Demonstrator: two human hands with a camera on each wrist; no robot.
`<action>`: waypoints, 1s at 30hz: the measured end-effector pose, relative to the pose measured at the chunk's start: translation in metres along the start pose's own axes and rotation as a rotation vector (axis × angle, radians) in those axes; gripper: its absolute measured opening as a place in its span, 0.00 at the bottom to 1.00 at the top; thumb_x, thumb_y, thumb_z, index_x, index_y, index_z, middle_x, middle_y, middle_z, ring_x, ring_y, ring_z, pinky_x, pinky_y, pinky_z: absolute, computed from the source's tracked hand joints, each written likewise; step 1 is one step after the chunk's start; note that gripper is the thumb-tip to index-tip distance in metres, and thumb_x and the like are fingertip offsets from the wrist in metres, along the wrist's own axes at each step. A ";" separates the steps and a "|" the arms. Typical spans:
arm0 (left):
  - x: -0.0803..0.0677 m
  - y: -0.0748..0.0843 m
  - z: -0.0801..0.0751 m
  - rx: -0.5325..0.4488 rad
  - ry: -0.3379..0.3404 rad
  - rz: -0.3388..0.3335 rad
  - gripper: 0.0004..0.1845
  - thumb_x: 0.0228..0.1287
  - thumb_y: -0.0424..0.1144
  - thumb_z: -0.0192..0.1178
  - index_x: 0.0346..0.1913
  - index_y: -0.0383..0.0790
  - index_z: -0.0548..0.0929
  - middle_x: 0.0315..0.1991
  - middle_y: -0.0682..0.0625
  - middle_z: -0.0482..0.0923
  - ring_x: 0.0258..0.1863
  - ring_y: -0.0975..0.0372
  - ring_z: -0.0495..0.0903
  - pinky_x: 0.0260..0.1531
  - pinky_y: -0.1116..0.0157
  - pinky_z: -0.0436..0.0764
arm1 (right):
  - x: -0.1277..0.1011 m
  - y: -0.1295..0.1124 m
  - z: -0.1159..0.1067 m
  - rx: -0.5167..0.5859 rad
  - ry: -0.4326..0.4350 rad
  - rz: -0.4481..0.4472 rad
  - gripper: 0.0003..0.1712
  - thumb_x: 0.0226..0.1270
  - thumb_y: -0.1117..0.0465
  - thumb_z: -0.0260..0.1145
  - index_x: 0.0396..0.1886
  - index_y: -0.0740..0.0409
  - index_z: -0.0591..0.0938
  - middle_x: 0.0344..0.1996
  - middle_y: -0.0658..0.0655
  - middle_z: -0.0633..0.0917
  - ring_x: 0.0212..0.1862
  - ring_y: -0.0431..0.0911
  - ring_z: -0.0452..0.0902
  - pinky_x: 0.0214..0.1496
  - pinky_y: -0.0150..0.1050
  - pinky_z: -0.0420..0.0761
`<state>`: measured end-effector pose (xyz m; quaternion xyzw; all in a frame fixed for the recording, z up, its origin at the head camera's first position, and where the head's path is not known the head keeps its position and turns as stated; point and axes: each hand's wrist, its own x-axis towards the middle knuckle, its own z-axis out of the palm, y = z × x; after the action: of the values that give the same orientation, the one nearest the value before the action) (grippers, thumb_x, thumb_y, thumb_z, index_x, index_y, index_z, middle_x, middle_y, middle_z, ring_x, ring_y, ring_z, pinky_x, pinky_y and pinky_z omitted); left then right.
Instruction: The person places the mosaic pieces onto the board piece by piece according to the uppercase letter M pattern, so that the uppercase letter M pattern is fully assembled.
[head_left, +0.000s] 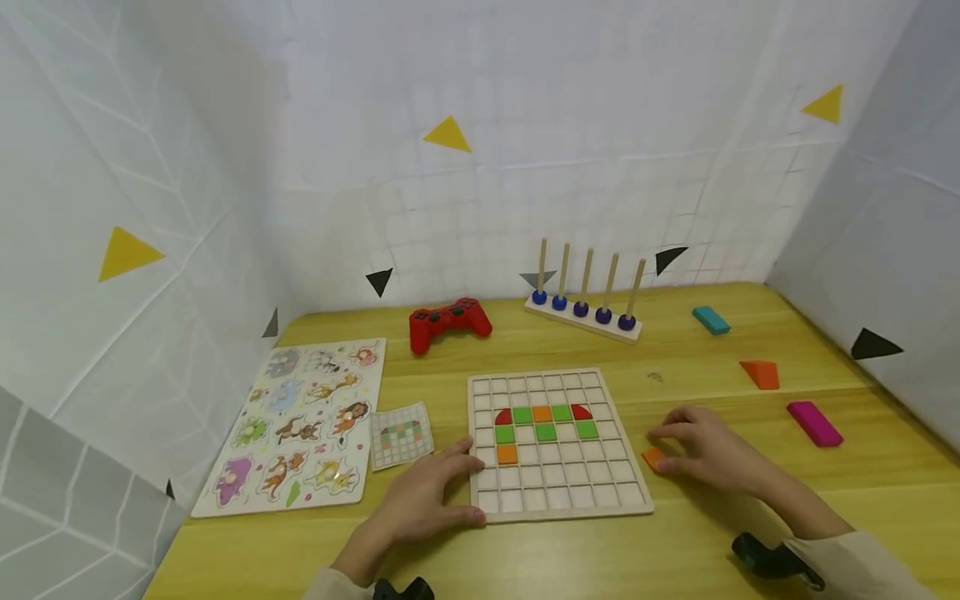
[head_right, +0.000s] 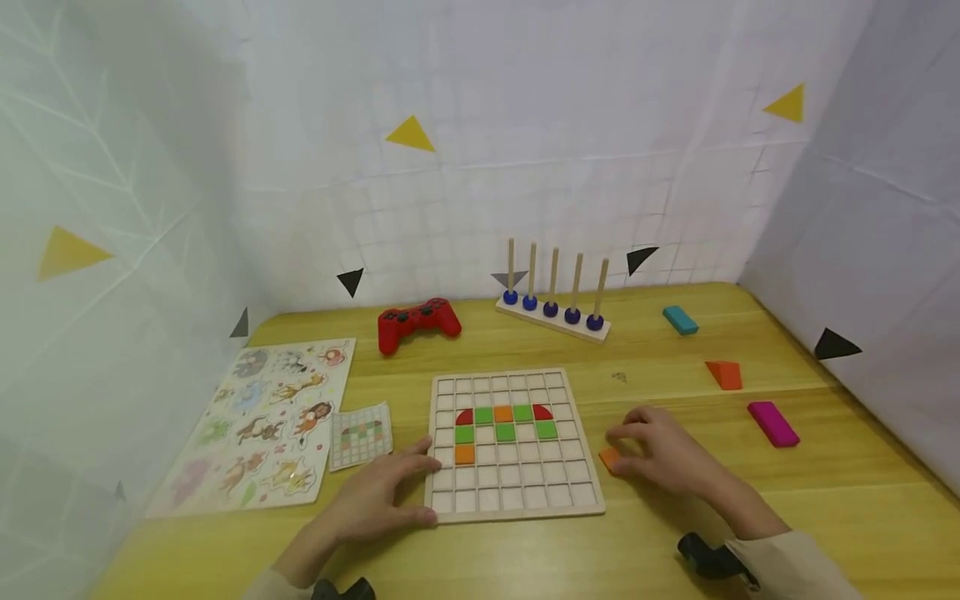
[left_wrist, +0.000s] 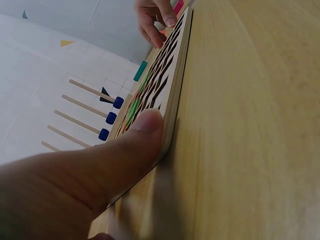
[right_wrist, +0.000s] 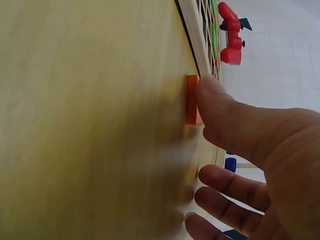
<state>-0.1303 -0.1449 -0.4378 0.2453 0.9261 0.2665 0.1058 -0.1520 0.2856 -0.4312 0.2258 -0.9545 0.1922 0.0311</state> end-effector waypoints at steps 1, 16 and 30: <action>0.000 0.000 -0.001 -0.003 0.001 0.002 0.34 0.54 0.65 0.66 0.62 0.56 0.77 0.77 0.53 0.60 0.73 0.49 0.66 0.68 0.44 0.68 | -0.001 0.000 -0.001 0.003 0.001 0.001 0.22 0.53 0.47 0.76 0.47 0.51 0.88 0.45 0.56 0.81 0.48 0.50 0.75 0.47 0.50 0.78; 0.002 0.000 -0.001 -0.010 -0.015 0.002 0.31 0.55 0.61 0.68 0.61 0.54 0.77 0.77 0.51 0.60 0.74 0.49 0.64 0.69 0.44 0.66 | -0.007 0.005 0.002 0.001 0.066 -0.050 0.12 0.51 0.55 0.77 0.37 0.41 0.87 0.43 0.52 0.80 0.46 0.48 0.73 0.44 0.44 0.75; 0.001 0.001 -0.002 -0.009 -0.019 0.015 0.31 0.57 0.61 0.67 0.61 0.54 0.77 0.77 0.50 0.60 0.73 0.49 0.65 0.68 0.44 0.67 | -0.007 0.007 0.005 -0.023 0.087 -0.100 0.14 0.50 0.56 0.78 0.40 0.41 0.88 0.42 0.51 0.79 0.44 0.45 0.71 0.43 0.40 0.72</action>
<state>-0.1314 -0.1443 -0.4360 0.2541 0.9220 0.2692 0.1136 -0.1491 0.2921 -0.4396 0.2642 -0.9419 0.1892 0.0847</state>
